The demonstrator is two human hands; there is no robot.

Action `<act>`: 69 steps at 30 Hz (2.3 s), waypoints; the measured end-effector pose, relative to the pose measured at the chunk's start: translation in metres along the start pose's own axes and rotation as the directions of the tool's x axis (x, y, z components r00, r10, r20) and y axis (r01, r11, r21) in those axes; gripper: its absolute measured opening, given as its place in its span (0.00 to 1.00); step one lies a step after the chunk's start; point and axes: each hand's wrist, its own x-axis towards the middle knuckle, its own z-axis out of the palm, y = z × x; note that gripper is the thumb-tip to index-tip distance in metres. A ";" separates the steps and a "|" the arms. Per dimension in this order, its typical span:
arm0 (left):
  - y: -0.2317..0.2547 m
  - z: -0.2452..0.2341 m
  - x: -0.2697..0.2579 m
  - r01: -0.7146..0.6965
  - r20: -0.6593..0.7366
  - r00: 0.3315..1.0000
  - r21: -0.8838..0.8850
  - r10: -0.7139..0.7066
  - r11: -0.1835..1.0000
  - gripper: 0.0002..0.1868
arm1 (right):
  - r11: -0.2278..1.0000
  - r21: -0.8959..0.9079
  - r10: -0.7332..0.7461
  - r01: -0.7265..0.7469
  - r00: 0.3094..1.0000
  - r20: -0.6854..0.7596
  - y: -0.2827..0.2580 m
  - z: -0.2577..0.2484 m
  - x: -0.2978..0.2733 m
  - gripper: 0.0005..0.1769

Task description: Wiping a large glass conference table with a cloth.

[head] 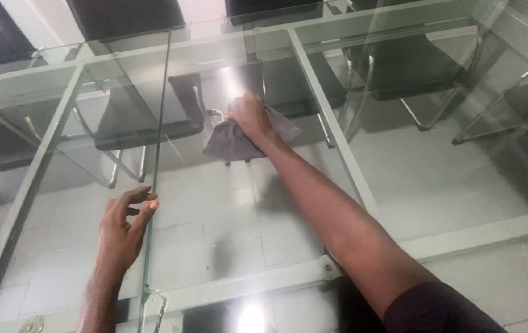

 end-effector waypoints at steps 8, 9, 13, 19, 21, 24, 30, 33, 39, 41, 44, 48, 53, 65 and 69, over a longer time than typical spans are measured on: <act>0.000 -0.002 0.000 -0.019 -0.001 1.000 0.030 0.019 0.999 0.26 | 0.991 -0.031 0.122 -0.129 0.978 -0.167 0.138 -0.106 -0.003 0.26; -0.006 -0.001 0.001 -0.044 -0.005 0.999 0.041 0.044 0.998 0.25 | 0.992 -0.027 0.118 -0.126 0.971 -0.206 0.155 -0.123 -0.004 0.28; -0.021 0.005 0.004 -0.010 0.007 1.000 0.090 0.010 0.996 0.25 | 0.988 -0.067 0.113 -0.137 0.954 -0.277 0.233 -0.179 -0.019 0.25; -0.001 0.003 0.003 0.021 0.015 1.000 0.096 -0.023 0.995 0.25 | 0.856 -0.240 0.364 -0.457 0.864 -0.349 0.249 -0.242 -0.054 0.25; -0.001 0.003 0.004 0.022 0.015 1.000 0.077 -0.023 0.997 0.26 | 0.834 -0.399 0.241 -0.381 0.902 -0.357 0.252 -0.243 -0.063 0.24; 0.002 0.002 0.004 0.039 -0.007 0.999 0.070 -0.039 0.997 0.26 | 0.806 -0.535 0.176 -0.253 0.966 -0.191 0.208 -0.239 -0.070 0.32; -0.008 0.006 0.006 -0.087 -0.015 0.996 0.150 0.090 0.985 0.24 | 0.882 -0.453 0.186 -0.130 0.979 0.080 0.121 -0.205 -0.080 0.41; -0.004 0.005 0.002 -0.068 -0.012 0.997 0.136 0.071 0.988 0.24 | 0.912 -0.409 0.017 0.028 0.994 0.105 0.091 -0.197 -0.085 0.38; -0.020 0.011 0.004 -0.100 -0.010 0.994 0.257 0.106 0.961 0.23 | 0.901 -0.433 -0.006 0.029 0.998 0.055 0.132 -0.193 -0.075 0.41; -0.011 0.009 0.003 -0.031 -0.006 0.999 0.214 0.033 0.976 0.23 | 0.890 -0.455 0.051 -0.021 0.997 0.053 0.149 -0.196 -0.067 0.41; -0.012 0.008 0.007 0.053 -0.009 0.999 0.205 -0.052 0.977 0.24 | 0.867 -0.493 0.089 -0.071 0.996 0.012 0.200 -0.198 -0.059 0.39; -0.009 0.013 0.004 0.146 -0.056 0.989 0.181 -0.138 0.973 0.26 | 0.853 -0.500 0.155 -0.150 0.987 -0.032 0.244 -0.226 -0.057 0.42; -0.026 0.016 0.006 0.119 -0.077 0.992 0.278 -0.101 0.953 0.25 | 0.794 -0.529 0.291 -0.300 0.951 -0.104 0.253 -0.275 -0.067 0.48; -0.025 0.011 0.006 0.100 -0.068 0.994 0.247 -0.086 0.964 0.26 | 0.583 -0.563 0.543 -0.586 0.797 -0.267 0.260 -0.358 -0.172 0.44; -0.019 0.007 0.003 0.052 -0.047 0.998 0.207 -0.043 0.977 0.25 | 0.521 -0.559 0.596 -0.645 0.743 -0.303 0.208 -0.385 -0.220 0.44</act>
